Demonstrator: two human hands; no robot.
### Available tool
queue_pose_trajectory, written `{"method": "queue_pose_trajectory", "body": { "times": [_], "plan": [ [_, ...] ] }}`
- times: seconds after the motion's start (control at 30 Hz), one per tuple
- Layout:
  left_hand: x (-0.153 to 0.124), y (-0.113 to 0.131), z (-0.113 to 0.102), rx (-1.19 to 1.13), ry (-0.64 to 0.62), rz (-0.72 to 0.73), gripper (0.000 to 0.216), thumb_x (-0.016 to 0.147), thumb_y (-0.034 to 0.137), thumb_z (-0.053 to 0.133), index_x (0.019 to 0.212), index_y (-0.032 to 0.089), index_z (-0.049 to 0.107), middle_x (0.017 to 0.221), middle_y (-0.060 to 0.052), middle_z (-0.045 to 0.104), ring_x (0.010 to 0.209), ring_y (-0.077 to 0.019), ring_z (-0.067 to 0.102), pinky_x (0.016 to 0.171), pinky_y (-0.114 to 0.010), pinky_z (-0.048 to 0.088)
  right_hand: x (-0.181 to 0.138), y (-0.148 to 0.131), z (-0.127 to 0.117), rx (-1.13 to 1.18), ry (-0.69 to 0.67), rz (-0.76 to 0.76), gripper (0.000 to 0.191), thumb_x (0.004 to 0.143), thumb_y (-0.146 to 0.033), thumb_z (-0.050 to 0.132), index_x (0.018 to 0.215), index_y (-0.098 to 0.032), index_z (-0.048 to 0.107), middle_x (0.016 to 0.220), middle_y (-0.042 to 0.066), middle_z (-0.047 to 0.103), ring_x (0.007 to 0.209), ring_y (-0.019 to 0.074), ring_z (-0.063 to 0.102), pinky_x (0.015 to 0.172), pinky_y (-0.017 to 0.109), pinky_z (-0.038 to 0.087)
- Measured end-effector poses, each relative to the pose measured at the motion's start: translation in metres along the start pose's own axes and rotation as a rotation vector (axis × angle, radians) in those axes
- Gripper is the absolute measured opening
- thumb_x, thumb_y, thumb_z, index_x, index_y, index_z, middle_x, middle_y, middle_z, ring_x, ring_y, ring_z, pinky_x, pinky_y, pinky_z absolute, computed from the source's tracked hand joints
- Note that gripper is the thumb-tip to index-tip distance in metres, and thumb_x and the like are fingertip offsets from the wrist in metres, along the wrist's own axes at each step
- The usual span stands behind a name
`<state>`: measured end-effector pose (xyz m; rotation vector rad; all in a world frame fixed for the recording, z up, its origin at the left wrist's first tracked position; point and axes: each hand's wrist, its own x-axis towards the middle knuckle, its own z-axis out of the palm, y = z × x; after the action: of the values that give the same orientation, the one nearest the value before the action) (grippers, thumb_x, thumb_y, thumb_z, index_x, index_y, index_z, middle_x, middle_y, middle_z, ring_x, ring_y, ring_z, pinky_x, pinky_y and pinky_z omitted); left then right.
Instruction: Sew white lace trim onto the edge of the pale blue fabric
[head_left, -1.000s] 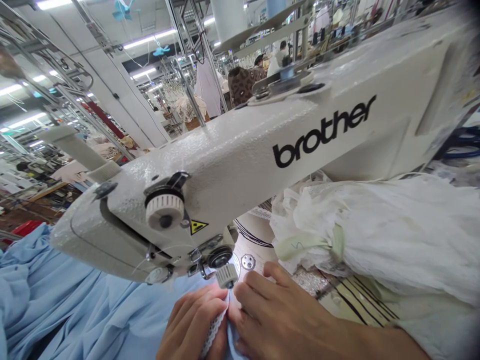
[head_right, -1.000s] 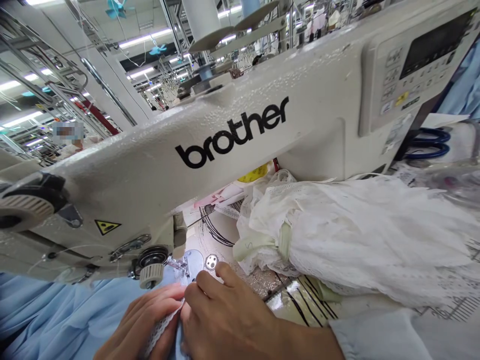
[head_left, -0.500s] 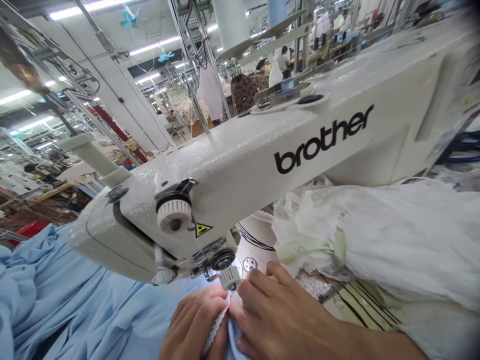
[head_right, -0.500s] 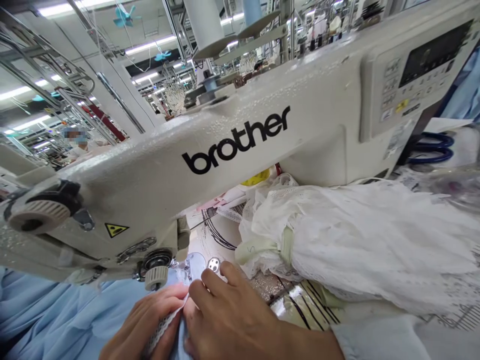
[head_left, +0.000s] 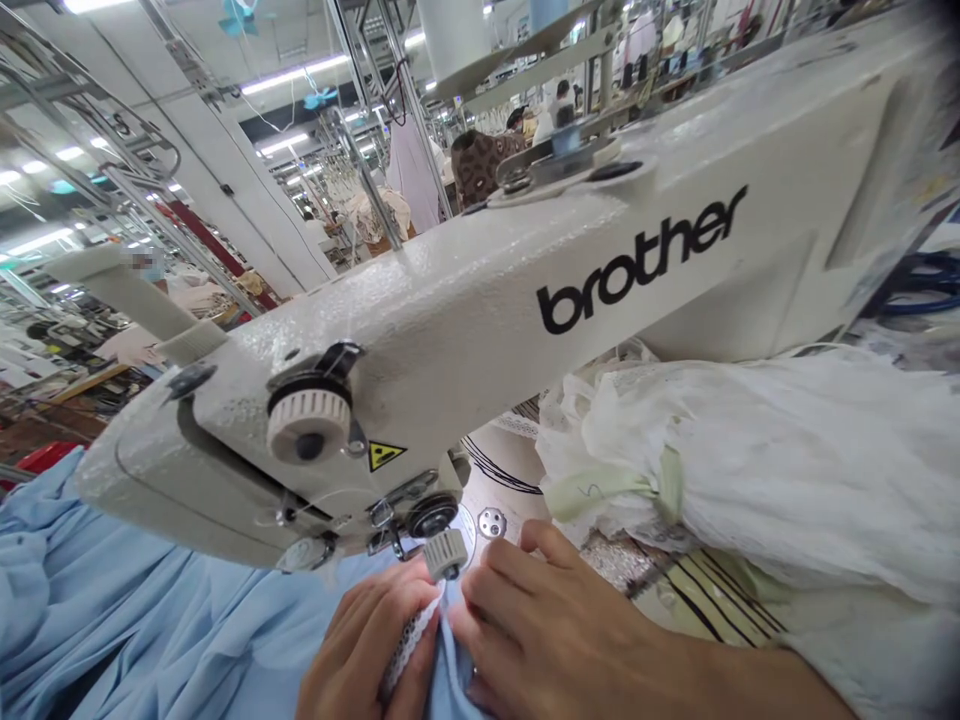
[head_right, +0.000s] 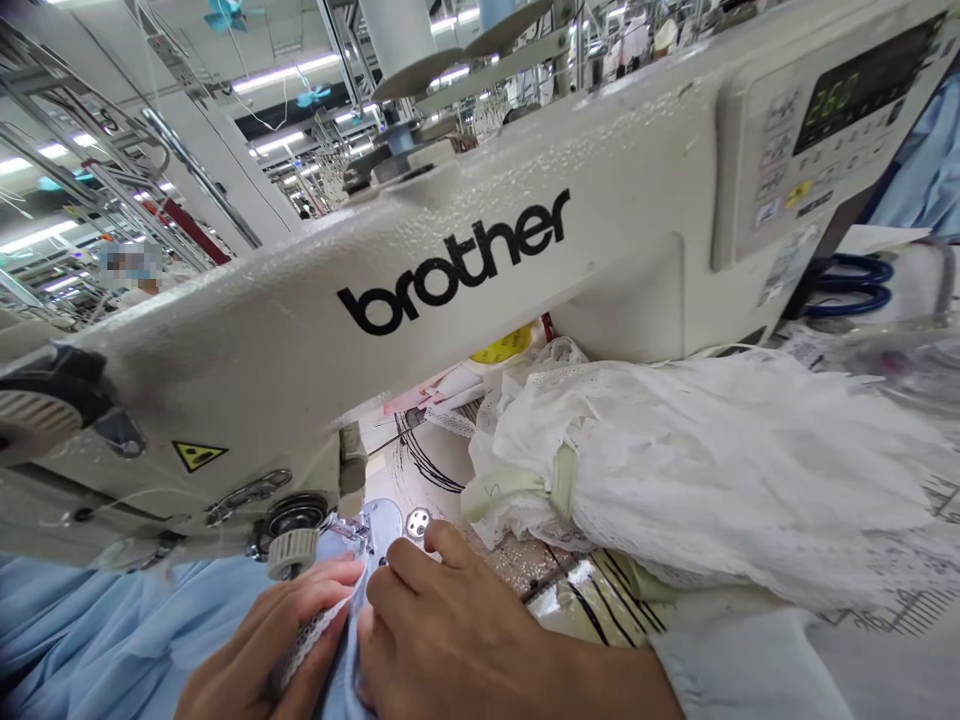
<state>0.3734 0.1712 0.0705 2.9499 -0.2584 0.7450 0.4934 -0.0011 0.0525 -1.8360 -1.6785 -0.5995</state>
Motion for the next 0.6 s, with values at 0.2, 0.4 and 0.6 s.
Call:
{"method": "queue_pose_trajectory", "body": {
  "times": [0.2,0.4,0.6],
  "plan": [
    [0.003,0.0014,-0.0041,-0.004,0.021,0.116,0.02,0.085,0.009,0.058,0.103,0.018,0.058,0.106,-0.005,0.07,0.11,-0.011,0.059,0.097,-0.02,0.048,-0.0009,-0.0005,-0.0016,-0.008,-0.02,0.015,0.01,0.087,-0.021,0.058,0.08,-0.016,0.063,0.074,0.0,0.058,0.072,0.018,0.047,0.066,0.037,0.031],
    [0.0038,0.0055,-0.0055,0.025,0.028,0.156,0.021,0.083,0.007,0.057,0.101,0.017,0.058,0.102,-0.004,0.071,0.106,-0.0111,0.061,0.097,-0.021,0.047,0.0003,-0.0009,-0.0047,-0.032,-0.05,0.023,0.02,0.087,-0.034,0.065,0.08,-0.015,0.062,0.075,0.0,0.058,0.072,0.0177,0.046,0.065,0.037,0.03],
    [0.0079,0.0065,-0.0038,0.025,0.024,0.144,0.016,0.086,0.01,0.054,0.1,0.017,0.058,0.101,-0.004,0.071,0.103,-0.0098,0.063,0.094,-0.018,0.048,0.0005,0.0,-0.0035,-0.042,-0.069,0.02,0.019,0.088,-0.033,0.064,0.083,-0.015,0.062,0.077,0.0,0.059,0.074,0.0182,0.047,0.067,0.037,0.031]
  ]
}}
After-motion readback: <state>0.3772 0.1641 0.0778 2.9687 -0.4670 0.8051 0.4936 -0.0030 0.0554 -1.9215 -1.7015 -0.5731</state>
